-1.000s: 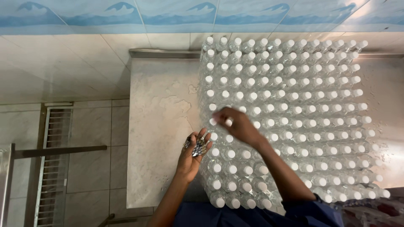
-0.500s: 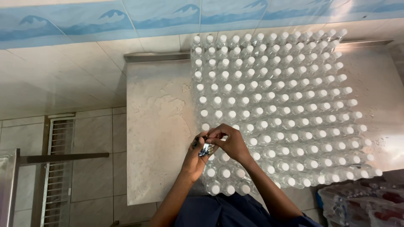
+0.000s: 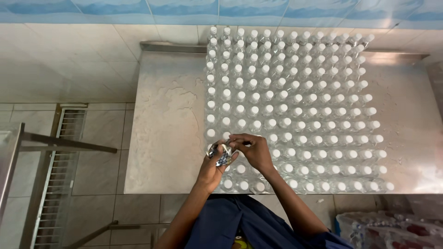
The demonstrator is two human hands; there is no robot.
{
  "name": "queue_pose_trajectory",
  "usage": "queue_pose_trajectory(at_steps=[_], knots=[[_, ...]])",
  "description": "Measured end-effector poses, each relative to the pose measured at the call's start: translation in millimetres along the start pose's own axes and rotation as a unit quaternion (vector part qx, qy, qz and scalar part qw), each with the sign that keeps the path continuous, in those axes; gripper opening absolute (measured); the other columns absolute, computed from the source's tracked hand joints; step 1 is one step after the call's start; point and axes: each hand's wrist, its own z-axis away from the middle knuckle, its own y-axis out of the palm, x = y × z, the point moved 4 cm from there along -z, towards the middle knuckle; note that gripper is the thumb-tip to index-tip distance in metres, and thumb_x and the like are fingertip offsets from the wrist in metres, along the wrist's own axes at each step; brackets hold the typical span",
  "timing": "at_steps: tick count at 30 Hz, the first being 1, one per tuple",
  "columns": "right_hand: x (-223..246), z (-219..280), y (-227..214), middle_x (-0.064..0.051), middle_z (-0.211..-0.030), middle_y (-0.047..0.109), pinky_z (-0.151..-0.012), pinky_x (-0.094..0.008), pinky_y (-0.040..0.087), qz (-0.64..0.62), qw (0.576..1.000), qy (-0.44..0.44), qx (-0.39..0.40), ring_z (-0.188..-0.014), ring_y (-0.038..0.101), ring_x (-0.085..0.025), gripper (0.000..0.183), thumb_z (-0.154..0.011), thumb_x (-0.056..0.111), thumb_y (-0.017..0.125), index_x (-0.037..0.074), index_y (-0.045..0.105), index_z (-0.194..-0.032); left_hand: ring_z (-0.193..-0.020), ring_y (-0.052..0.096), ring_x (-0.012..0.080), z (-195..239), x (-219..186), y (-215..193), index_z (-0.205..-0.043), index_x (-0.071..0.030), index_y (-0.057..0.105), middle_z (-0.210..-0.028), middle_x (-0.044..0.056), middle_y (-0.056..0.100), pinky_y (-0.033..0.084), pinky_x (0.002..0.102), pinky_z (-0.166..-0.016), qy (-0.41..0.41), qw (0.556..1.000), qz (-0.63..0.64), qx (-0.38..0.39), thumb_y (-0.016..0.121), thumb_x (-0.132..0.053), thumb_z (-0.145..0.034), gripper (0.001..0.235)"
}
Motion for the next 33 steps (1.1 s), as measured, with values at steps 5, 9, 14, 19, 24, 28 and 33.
queue_pose_trajectory(at_steps=[5, 9, 14, 19, 24, 28, 33], knots=[[11.5, 15.6, -12.7, -0.008, -0.095, 0.088, -0.092, -0.035, 0.063, 0.017, 0.999, -0.037, 0.014, -0.093, 0.084, -0.019, 0.034, -0.096, 0.012, 0.085, 0.014, 0.083, -0.130, -0.136, 0.066, 0.0459, 18.7, 16.7, -9.1, -0.132, -0.005, 0.067, -0.143, 0.027, 0.071, 0.050, 0.067, -0.122, 0.034, 0.999, 0.017, -0.015, 0.070, -0.015, -0.106, 0.028], [-0.3, 0.9, -25.6, -0.012, -0.095, 0.086, -0.088, -0.037, 0.061, 0.041, 0.997, -0.060, -0.009, -0.092, 0.081, -0.021, 0.036, -0.105, 0.012, 0.074, 0.014, 0.076, -0.140, -0.137, 0.067, 0.0420, 42.1, 11.8, -14.0, -0.128, -0.008, 0.070, -0.148, 0.022, 0.070, 0.056, 0.061, -0.117, 0.067, 0.996, 0.046, -0.035, 0.069, -0.017, -0.106, 0.024], [-1.9, -74.5, -33.4, -0.013, -0.106, 0.085, -0.092, -0.040, 0.064, 0.115, 0.981, -0.156, -0.007, -0.102, 0.082, -0.026, 0.033, -0.110, 0.015, 0.063, 0.016, 0.071, -0.142, -0.142, 0.064, 0.0424, 65.4, -8.2, -31.4, -0.128, -0.008, 0.066, -0.155, 0.023, 0.066, 0.052, 0.058, -0.120, 0.101, 0.991, 0.029, -0.078, 0.071, -0.020, -0.100, 0.030], [-20.7, -178.6, -12.3, -0.009, -0.118, 0.083, -0.089, -0.040, 0.064, 0.178, 0.953, -0.244, 0.011, -0.102, 0.081, -0.027, 0.030, -0.113, 0.017, 0.054, 0.007, 0.071, -0.137, -0.145, 0.063, 0.0398, 73.5, -39.4, -37.9, -0.127, -0.006, 0.061, -0.157, 0.024, 0.064, 0.052, 0.051, -0.121, 0.121, 0.986, 0.025, -0.111, 0.071, -0.020, -0.096, 0.035], [-45.1, -231.3, 9.4, -0.011, -0.127, 0.079, -0.080, -0.047, 0.060, 0.246, 0.919, -0.307, 0.019, -0.111, 0.074, -0.033, 0.030, -0.117, 0.017, 0.049, 0.008, 0.066, -0.140, -0.145, 0.061, 0.0405, 69.9, -60.9, -57.1, -0.133, -0.005, 0.060, -0.157, 0.024, 0.063, 0.051, 0.050, -0.121, 0.132, 0.981, 0.031, -0.138, 0.069, -0.020, -0.096, 0.041], [-50.4, -238.8, 9.1, -0.014, -0.115, 0.080, -0.073, -0.045, 0.058, 0.284, 0.898, -0.334, 0.034, -0.100, 0.073, -0.034, 0.025, -0.114, 0.008, 0.057, 0.007, 0.066, -0.137, -0.146, 0.061, 0.0421, 61.0, -80.8, -61.9, -0.133, -0.005, 0.060, -0.157, 0.025, 0.063, 0.051, 0.051, -0.122, 0.127, 0.981, 0.031, -0.144, 0.068, -0.021, -0.097, 0.040], [-45.2, -230.1, -0.7, -0.018, -0.130, 0.076, -0.090, -0.051, 0.059, 0.290, 0.891, -0.337, 0.094, -0.118, 0.070, -0.038, 0.025, -0.114, 0.009, 0.056, 0.003, 0.069, -0.135, -0.146, 0.060, 0.0403, 50.7, -92.4, -54.9, -0.134, -0.005, 0.057, -0.159, 0.025, 0.061, 0.050, 0.048, -0.122, 0.107, 0.981, 0.034, -0.157, 0.068, -0.021, -0.097, 0.042]])
